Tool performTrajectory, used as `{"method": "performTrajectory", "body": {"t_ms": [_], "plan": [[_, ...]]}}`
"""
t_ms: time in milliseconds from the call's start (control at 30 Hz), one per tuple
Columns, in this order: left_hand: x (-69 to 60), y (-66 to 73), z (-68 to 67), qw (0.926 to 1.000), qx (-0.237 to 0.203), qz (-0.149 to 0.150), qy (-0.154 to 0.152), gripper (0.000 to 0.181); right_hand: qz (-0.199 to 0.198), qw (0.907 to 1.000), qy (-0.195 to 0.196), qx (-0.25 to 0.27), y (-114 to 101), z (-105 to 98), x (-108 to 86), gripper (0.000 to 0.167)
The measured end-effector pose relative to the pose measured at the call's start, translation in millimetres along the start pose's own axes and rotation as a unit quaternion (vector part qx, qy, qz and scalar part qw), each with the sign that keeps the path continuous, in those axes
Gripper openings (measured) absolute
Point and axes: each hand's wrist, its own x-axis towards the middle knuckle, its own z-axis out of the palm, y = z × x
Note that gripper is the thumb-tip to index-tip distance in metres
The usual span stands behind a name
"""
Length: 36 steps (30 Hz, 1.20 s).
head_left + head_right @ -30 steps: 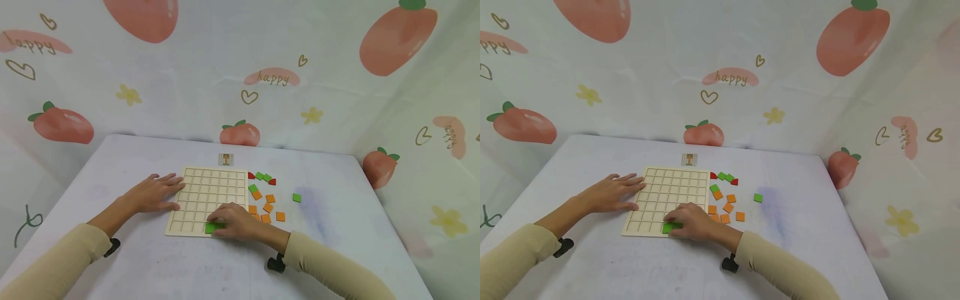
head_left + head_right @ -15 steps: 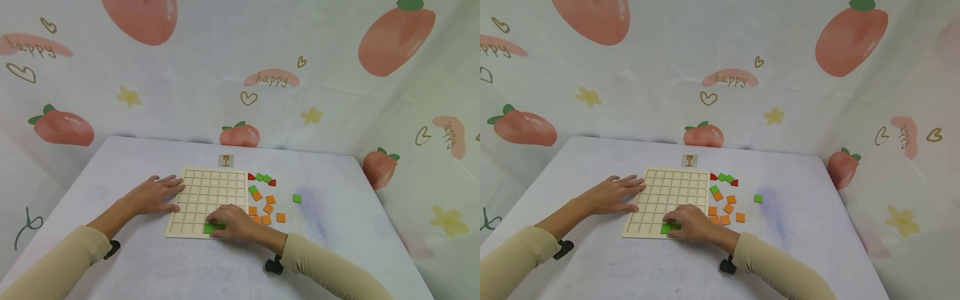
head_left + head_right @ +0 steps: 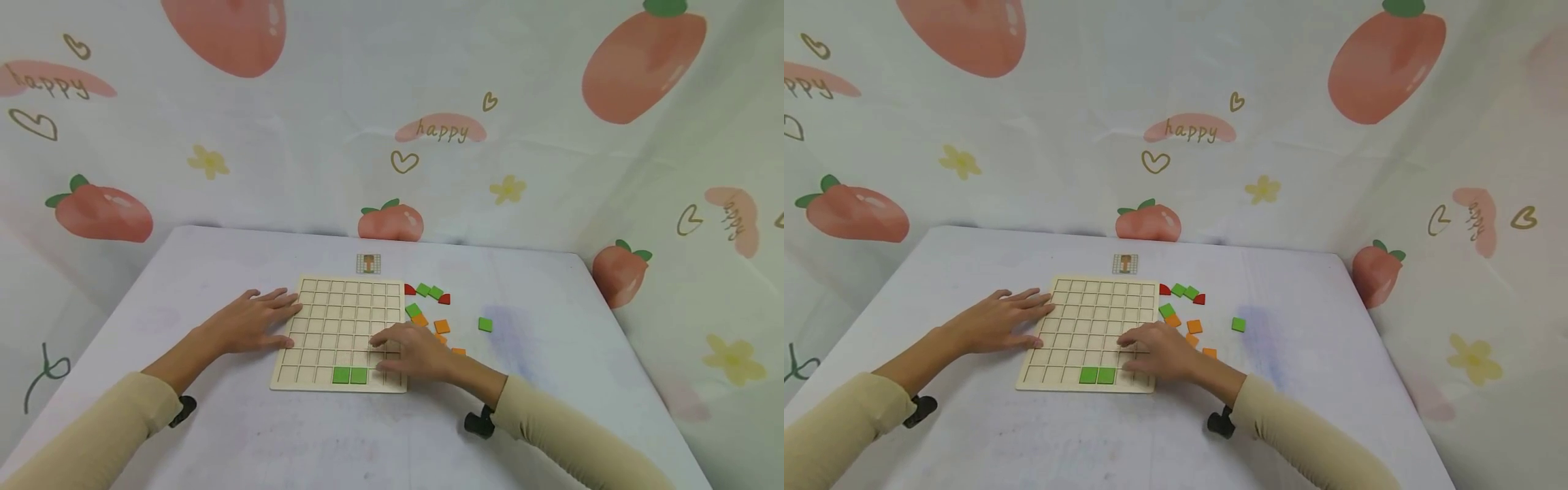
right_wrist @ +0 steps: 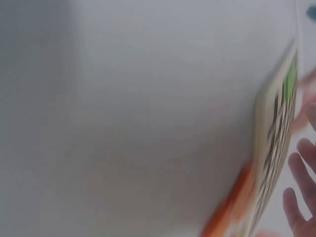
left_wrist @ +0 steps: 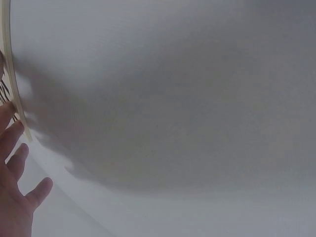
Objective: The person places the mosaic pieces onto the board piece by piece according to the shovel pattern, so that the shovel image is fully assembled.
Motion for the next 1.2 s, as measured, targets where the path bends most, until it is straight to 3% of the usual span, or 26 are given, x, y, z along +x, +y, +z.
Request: {"method": "performTrajectory", "body": {"t_ms": [133, 333, 700, 900, 1200], "plan": [[-0.2, 0.4, -0.2, 1.0, 0.001, 0.001, 0.002, 0.072, 0.013, 0.9992, 0.037, 0.002, 26.5, -21.6, -17.4, 0.037], [-0.8, 0.9, 0.6, 1.0, 0.001, 0.003, 0.002, 0.072, 0.063, 0.9957, 0.067, 0.014, 55.1, -44.6, -46.8, 0.039], [-0.4, -0.4, 1.6, 0.9999, 0.008, 0.006, 0.003, 0.073, 0.163, 0.9794, 0.112, -0.041, 96.3, -72.2, -97.5, 0.052], [-1.3, 0.2, 3.3, 1.0, 0.003, 0.003, 0.001, 0.073, 0.22, 0.9687, 0.11, -0.035, 112.9, -76.3, -113.9, 0.053], [-2.0, -0.4, 2.4, 0.9999, 0.007, 0.005, 0.008, 0.072, 0.221, 0.9672, 0.121, -0.034, 117.9, -72.7, -121.3, 0.05]]}}
